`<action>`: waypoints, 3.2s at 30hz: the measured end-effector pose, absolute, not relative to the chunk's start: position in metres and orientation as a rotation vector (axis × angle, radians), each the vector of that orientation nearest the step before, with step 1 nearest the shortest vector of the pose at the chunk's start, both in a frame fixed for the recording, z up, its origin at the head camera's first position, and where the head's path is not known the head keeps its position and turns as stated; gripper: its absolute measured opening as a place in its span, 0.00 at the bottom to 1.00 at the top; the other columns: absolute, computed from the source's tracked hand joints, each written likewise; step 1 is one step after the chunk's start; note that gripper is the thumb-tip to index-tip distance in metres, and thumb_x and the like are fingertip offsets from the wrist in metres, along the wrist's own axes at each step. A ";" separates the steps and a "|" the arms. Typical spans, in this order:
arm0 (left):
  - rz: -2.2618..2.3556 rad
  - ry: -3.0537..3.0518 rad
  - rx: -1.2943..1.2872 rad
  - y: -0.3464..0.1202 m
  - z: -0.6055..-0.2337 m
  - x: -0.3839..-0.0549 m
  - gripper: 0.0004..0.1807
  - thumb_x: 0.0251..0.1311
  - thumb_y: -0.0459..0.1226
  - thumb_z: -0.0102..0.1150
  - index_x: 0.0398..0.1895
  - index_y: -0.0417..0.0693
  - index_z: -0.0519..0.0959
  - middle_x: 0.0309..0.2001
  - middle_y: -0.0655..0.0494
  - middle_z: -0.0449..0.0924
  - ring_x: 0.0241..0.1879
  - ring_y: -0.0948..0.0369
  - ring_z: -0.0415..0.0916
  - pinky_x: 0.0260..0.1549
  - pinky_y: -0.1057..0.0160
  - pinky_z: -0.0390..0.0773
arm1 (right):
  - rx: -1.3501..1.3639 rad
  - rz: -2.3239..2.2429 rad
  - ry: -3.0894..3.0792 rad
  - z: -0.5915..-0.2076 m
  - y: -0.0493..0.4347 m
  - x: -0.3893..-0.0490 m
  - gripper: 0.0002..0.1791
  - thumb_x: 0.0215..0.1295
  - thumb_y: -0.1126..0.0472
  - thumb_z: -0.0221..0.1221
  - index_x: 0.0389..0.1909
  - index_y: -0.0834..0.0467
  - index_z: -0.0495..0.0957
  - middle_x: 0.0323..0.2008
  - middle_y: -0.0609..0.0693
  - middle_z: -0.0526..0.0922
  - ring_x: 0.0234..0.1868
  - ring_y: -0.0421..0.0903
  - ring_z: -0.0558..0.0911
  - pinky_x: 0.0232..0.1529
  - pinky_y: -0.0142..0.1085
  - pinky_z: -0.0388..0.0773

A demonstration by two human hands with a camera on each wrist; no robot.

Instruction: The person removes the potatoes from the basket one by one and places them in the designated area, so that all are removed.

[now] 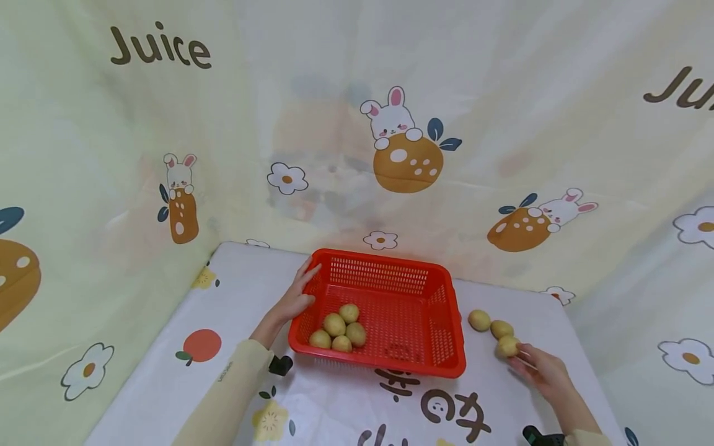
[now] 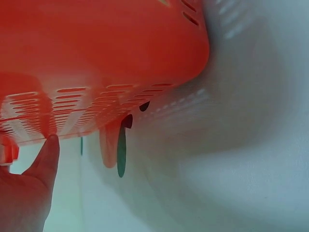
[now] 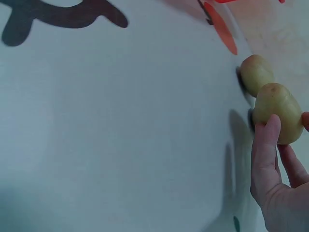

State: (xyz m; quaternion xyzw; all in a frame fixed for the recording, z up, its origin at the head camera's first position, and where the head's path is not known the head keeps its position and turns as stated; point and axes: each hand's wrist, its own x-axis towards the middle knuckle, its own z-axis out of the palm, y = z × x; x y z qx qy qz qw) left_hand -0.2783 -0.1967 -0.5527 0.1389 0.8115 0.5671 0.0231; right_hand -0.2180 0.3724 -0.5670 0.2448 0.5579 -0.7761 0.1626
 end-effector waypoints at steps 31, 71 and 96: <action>1.715 2.543 0.417 -0.198 -0.554 -0.282 0.44 0.49 0.21 0.46 0.76 0.38 0.54 0.79 0.48 0.31 0.76 0.45 0.32 0.66 0.37 0.56 | 0.591 -1.775 2.152 -0.559 0.371 -0.214 0.15 0.69 0.57 0.57 0.44 0.67 0.78 0.29 0.42 0.84 0.31 0.40 0.84 0.37 0.37 0.84; 1.758 2.496 0.411 -0.197 -0.551 -0.278 0.45 0.49 0.20 0.45 0.77 0.40 0.53 0.79 0.54 0.29 0.76 0.47 0.32 0.65 0.41 0.62 | 0.103 -1.768 2.127 -0.476 0.262 -0.281 0.40 0.72 0.41 0.51 0.74 0.63 0.55 0.70 0.66 0.64 0.59 0.54 0.79 0.53 0.44 0.79; 1.725 2.565 0.464 -0.198 -0.555 -0.281 0.44 0.48 0.21 0.44 0.76 0.35 0.54 0.79 0.46 0.30 0.76 0.45 0.31 0.68 0.36 0.51 | -0.005 -1.797 1.914 -0.489 0.137 -0.308 0.29 0.76 0.57 0.48 0.71 0.71 0.59 0.67 0.73 0.65 0.63 0.67 0.73 0.57 0.53 0.74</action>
